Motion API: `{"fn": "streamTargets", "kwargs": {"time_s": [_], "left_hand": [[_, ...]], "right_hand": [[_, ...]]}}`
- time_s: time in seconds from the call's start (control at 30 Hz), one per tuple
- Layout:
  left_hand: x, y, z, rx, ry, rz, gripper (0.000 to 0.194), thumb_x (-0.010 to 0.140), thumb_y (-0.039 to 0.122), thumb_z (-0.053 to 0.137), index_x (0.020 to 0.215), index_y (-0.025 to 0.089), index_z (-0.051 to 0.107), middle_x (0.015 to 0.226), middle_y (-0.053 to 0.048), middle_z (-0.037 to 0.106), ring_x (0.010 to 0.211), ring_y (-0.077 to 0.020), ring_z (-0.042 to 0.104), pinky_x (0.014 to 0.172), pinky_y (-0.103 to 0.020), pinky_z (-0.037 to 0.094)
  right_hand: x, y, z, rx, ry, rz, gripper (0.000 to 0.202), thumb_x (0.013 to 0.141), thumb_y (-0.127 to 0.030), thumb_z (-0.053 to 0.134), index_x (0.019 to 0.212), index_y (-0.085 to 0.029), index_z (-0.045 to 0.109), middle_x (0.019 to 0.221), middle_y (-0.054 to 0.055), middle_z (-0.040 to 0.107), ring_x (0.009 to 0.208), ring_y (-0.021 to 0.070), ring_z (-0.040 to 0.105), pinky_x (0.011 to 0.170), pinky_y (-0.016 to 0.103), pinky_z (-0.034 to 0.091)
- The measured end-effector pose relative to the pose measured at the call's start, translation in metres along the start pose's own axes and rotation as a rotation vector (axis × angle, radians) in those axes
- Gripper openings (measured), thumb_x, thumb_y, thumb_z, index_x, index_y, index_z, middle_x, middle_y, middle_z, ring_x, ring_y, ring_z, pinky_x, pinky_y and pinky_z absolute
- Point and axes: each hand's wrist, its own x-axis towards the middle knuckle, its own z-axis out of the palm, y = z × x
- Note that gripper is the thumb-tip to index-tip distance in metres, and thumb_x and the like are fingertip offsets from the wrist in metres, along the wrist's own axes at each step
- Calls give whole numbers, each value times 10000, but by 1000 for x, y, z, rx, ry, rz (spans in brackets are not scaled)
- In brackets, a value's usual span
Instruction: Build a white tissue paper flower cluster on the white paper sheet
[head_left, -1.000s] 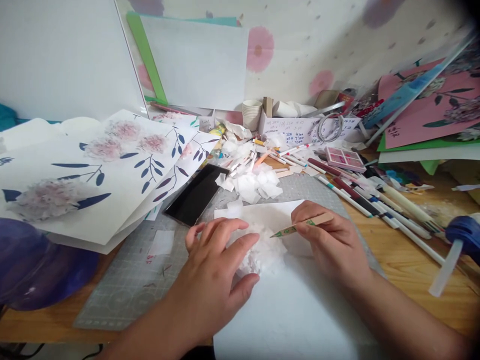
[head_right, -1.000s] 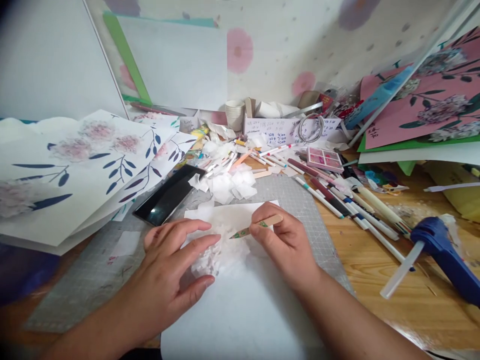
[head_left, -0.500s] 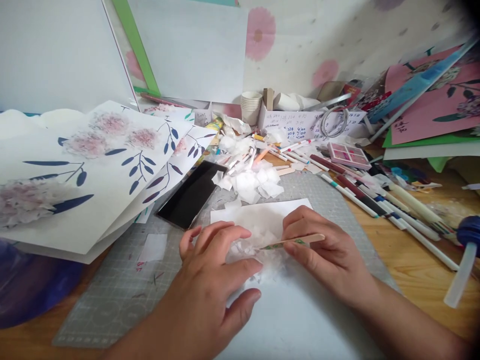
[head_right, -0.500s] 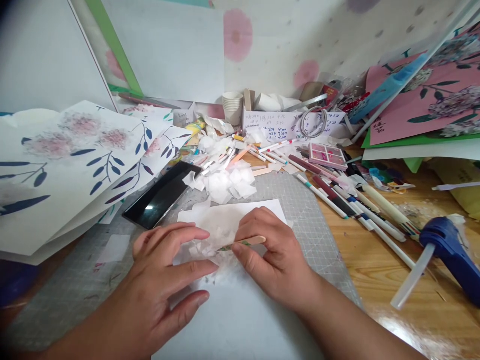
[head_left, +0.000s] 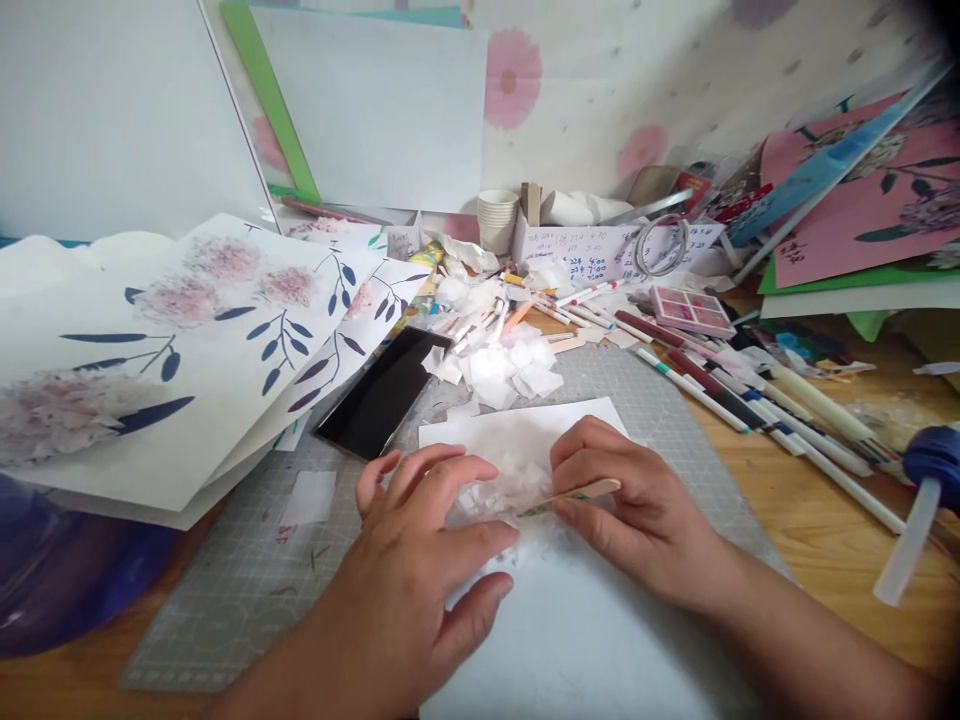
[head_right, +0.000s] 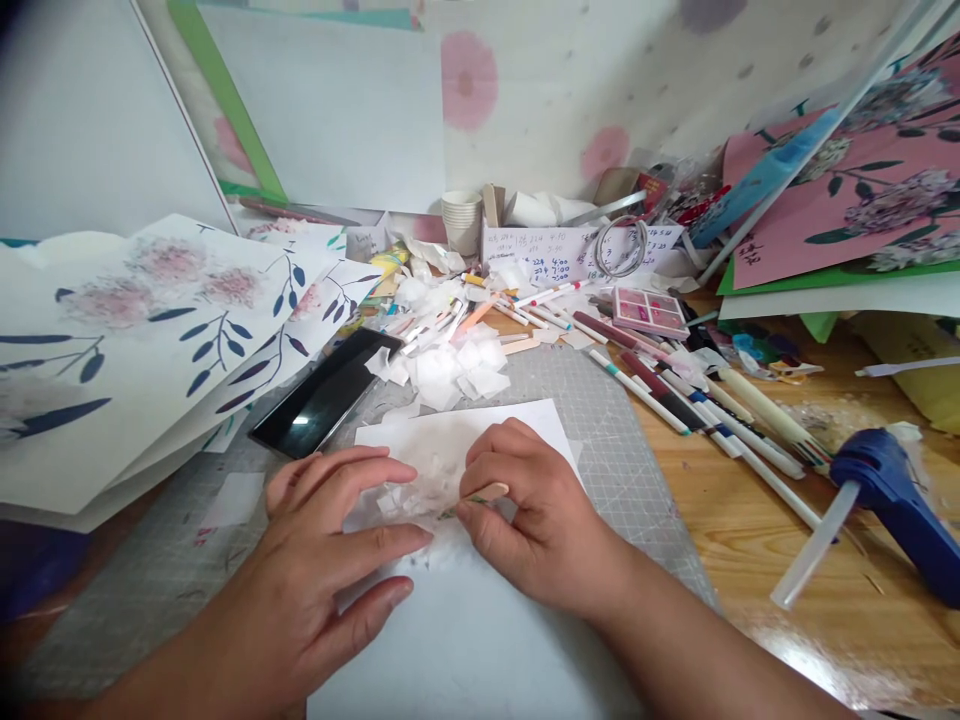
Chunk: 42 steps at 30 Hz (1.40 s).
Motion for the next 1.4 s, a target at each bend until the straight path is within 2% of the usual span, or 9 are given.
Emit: {"fn": "streamTargets", "kwargs": {"time_s": [0.23, 0.67, 0.8, 0.9, 1.0, 1.07, 1.2, 1.3, 1.4], "left_hand": [[2, 3, -1, -13, 49, 9, 220, 801, 259, 612, 1010, 300, 667, 1210, -56, 565, 1167, -303, 461, 984, -521, 249], [-2, 9, 1, 71, -27, 50, 196, 796, 258, 615, 974, 324, 663, 1224, -16, 584, 1229, -301, 411, 1013, -543, 140], [-3, 10, 0, 82, -19, 47, 193, 794, 268, 627, 972, 326, 674, 1218, -26, 595, 1217, -306, 427, 1003, -552, 161], [-2, 3, -8, 46, 35, 48, 130, 810, 279, 613, 909, 306, 695, 1158, -34, 623, 1152, -289, 492, 981, -509, 249], [9, -10, -22, 46, 172, -58, 178, 885, 242, 503, 814, 242, 666, 984, -34, 667, 971, -223, 588, 882, -413, 381], [23, -17, -31, 150, 210, -175, 142, 884, 210, 486, 861, 214, 626, 911, -32, 683, 891, -218, 611, 823, -398, 412], [52, -22, -33, 367, -38, -295, 152, 826, 214, 597, 977, 207, 582, 797, -22, 703, 766, -241, 632, 768, -419, 419], [66, -26, -21, 428, -49, -306, 161, 825, 199, 622, 981, 188, 583, 713, -26, 690, 732, -245, 636, 738, -393, 413], [71, -31, -8, 389, -10, -289, 168, 812, 135, 625, 967, 187, 586, 738, -21, 694, 765, -233, 638, 741, -369, 407]], "right_hand": [[-1, -1, -2, 24, -25, -14, 131, 799, -83, 569, 744, -192, 615, 742, 30, 573, 728, 162, 557, 644, 301, 455], [-3, 11, 5, -13, 73, 28, 127, 869, -155, 576, 765, -194, 635, 758, 35, 617, 765, 173, 579, 684, 318, 469], [-2, 14, 3, 77, 123, 97, 196, 877, -206, 581, 683, -210, 609, 737, 19, 634, 744, 171, 592, 685, 315, 468], [-2, 16, 0, 153, 207, 156, 241, 878, -291, 598, 649, -216, 598, 721, 18, 627, 719, 175, 590, 672, 319, 466], [-3, 19, -2, 183, 292, 199, 242, 876, -346, 605, 666, -227, 611, 725, 22, 623, 722, 188, 583, 664, 331, 454], [-5, 20, -2, 191, 322, 217, 220, 874, -347, 609, 685, -234, 616, 738, 25, 624, 737, 195, 582, 659, 332, 444], [-6, 22, -1, 200, 319, 193, 212, 870, -314, 615, 674, -234, 616, 741, 23, 619, 744, 190, 577, 667, 326, 436], [-6, 22, -2, 213, 310, 171, 191, 871, -286, 617, 687, -236, 624, 755, 15, 620, 748, 181, 577, 680, 324, 432], [-6, 19, -2, 243, 275, 115, 200, 876, -272, 613, 681, -233, 619, 737, 7, 620, 734, 171, 578, 690, 325, 436]]}}
